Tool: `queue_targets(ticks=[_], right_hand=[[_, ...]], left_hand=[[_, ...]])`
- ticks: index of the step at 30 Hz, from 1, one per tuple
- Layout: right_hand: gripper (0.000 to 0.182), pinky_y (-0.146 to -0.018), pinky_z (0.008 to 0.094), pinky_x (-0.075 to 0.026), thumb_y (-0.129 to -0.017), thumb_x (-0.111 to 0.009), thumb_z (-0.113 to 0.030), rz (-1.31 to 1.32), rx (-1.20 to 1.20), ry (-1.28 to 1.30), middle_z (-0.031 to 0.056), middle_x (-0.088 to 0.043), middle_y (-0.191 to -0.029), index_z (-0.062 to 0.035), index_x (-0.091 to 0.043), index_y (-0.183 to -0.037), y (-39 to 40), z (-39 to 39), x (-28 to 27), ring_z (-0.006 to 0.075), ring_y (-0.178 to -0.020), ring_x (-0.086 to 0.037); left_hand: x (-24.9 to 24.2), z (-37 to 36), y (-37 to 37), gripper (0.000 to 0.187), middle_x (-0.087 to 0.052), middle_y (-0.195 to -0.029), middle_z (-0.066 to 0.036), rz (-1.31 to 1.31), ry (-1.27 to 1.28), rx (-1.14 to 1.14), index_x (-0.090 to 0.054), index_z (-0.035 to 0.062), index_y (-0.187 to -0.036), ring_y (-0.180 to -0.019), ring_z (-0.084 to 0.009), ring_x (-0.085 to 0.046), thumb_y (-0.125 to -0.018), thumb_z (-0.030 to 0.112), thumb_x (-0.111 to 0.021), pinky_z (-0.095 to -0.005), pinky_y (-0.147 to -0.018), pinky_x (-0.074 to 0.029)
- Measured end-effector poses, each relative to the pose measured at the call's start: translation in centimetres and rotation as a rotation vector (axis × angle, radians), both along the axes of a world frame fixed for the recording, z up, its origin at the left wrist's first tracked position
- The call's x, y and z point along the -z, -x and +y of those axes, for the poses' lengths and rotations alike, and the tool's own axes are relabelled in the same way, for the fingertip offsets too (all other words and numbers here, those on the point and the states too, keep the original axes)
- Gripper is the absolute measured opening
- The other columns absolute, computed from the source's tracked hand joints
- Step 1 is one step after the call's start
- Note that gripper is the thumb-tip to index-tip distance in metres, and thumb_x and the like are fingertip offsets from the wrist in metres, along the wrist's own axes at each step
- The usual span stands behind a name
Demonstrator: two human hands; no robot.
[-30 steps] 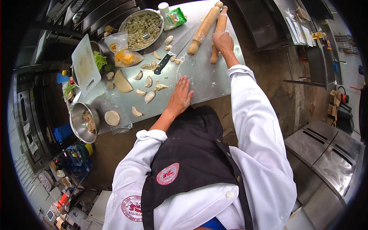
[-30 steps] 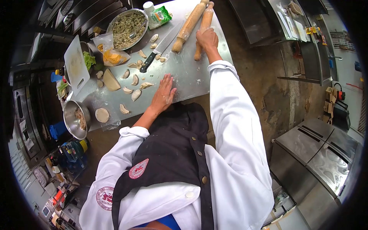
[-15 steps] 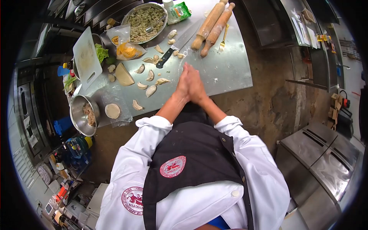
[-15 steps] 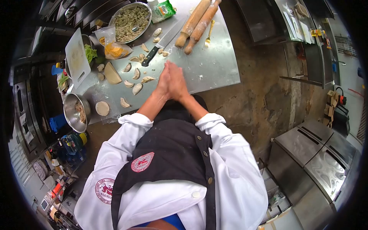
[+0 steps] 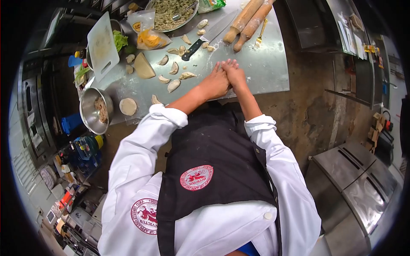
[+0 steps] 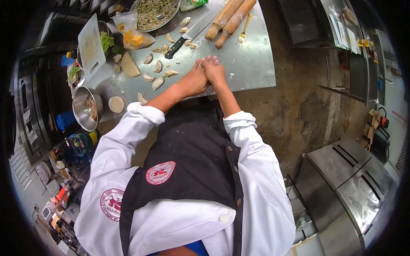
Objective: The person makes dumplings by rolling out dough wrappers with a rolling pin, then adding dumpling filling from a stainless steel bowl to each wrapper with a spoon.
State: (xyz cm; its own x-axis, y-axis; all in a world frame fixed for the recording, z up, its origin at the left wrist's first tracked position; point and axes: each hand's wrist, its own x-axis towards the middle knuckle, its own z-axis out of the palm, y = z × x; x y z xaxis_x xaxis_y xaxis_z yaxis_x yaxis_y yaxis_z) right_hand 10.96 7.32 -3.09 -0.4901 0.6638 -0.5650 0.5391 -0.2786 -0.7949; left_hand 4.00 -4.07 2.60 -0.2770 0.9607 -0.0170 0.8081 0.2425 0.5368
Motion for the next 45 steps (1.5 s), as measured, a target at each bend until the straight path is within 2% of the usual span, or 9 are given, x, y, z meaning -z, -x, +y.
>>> queue_targets(ticks=[4, 8, 11, 14, 17, 24, 26, 31, 45], right_hand=[[0.06, -0.097, 0.0423, -0.05, -0.094, -0.066, -0.043, -0.183, -0.152, -0.347, 0.0316, -0.068, -0.115, 0.015, -0.066, -0.112, -3.3, 2.7, -5.0, 0.0347, -0.116, -0.066], [0.075, -0.124, 0.0513, -0.022, -0.103, -0.055, -0.039, -0.375, -0.383, -1.239, 0.0315, -0.031, -0.162, 0.0107, -0.033, -0.155, -8.0, 1.7, 3.3, 0.0402, -0.155, -0.026], [0.085, -0.127, 0.057, -0.005, -0.104, -0.051, -0.042, -0.072, -0.622, -1.145, 0.0289, -0.008, -0.169, 0.0102, -0.014, -0.16, -7.4, -0.4, 3.6, 0.0464, -0.158, -0.004], [0.085, -0.126, 0.0573, -0.007, -0.105, -0.049, -0.044, 0.158, -0.975, -0.964, 0.0335, -0.012, -0.167, 0.0136, -0.016, -0.158, -5.6, -0.9, 2.0, 0.0484, -0.157, -0.007], [0.083, -0.127, 0.055, -0.008, -0.106, -0.046, -0.044, -0.019, -0.601, -1.186, 0.0316, -0.012, -0.168, 0.0133, -0.016, -0.158, -3.6, 0.1, 3.8, 0.0456, -0.157, -0.008], [0.072, -0.127, 0.0543, -0.01, -0.105, -0.046, -0.035, 0.295, -1.06, -0.96, 0.0259, -0.02, -0.168, 0.0063, -0.023, -0.16, -3.0, -4.2, 2.8, 0.0406, -0.158, -0.014], [0.069, -0.127, 0.0543, -0.009, -0.105, -0.048, -0.029, 0.295, -0.85, -1.025, 0.0241, -0.022, -0.168, 0.0034, -0.024, -0.161, -5.2, -3.1, 1.6, 0.0393, -0.158, -0.017], [0.081, -0.128, 0.0529, -0.004, -0.106, -0.043, -0.044, -0.25, -0.369, -1.146, 0.0303, -0.015, -0.168, 0.0127, -0.018, -0.158, -7.3, 1.9, 5.7, 0.0428, -0.158, -0.008], [0.061, -0.129, 0.0435, -0.014, -0.108, -0.037, -0.031, 0.45, -1.516, -1.242, 0.0133, -0.027, -0.169, -0.002, -0.029, -0.161, -4.9, -3.8, 3.0, 0.0297, -0.158, -0.019]], left_hand=[[-4.6, -4.8, 1.4, 0.053, -0.037, -0.163, -0.014, 0.079, 0.083, 0.329, -0.056, 0.0062, -0.142, -0.155, -0.0345, -0.027, -0.092, 0.017, -0.068, -0.057, -0.124, -0.026], [-4.9, -12.2, 1.4, 0.035, -0.053, -0.151, -0.016, -0.026, -0.042, -0.105, -0.07, 0.0048, -0.122, -0.144, -0.0358, -0.044, -0.091, 0.02, -0.073, -0.0485, -0.119, -0.037], [-4.6, -18.6, -1.3, 0.026, -0.069, -0.124, -0.016, -0.133, -0.105, -0.41, -0.073, 0.0016, -0.109, -0.119, -0.0351, -0.062, -0.087, 0.016, -0.075, -0.0421, -0.103, -0.05], [-4.3, -25.4, -5.0, 0.022, -0.073, -0.11, -0.013, -0.128, -0.103, -0.659, -0.073, 0.0018, -0.104, -0.106, -0.0328, -0.067, -0.086, 0.013, -0.075, -0.0405, -0.093, -0.054], [-1.7, -33.6, -10.4, 0.021, -0.073, -0.108, -0.013, -0.144, 0.062, -0.885, -0.074, 0.0024, -0.104, -0.108, -0.0341, -0.067, -0.087, 0.015, -0.074, -0.0416, -0.094, -0.053], [0.1, -47.4, -29.4, 0.038, -0.072, -0.1, -0.027, -0.635, 0.666, -1.103, -0.076, 0.002, -0.101, -0.099, -0.0458, -0.07, -0.089, 0.037, -0.068, -0.0518, -0.088, -0.055], [7.0, -53.0, -38.7, 0.036, -0.071, -0.101, -0.029, -0.711, 0.8, -1.138, -0.076, 0.0031, -0.101, -0.101, -0.0477, -0.068, -0.091, 0.036, -0.066, -0.0514, -0.089, -0.055], [6.3, -54.2, -47.4, 0.036, -0.071, -0.101, -0.029, -0.748, 0.757, -1.185, -0.076, 0.0031, -0.102, -0.102, -0.0478, -0.068, -0.091, 0.036, -0.066, -0.0514, -0.089, -0.055], [5.6, -53.8, -66.2, 0.036, -0.07, -0.102, -0.029, -0.82, 0.704, -1.373, -0.076, 0.0034, -0.104, -0.103, -0.0482, -0.067, -0.091, 0.035, -0.065, -0.0514, -0.089, -0.055]])
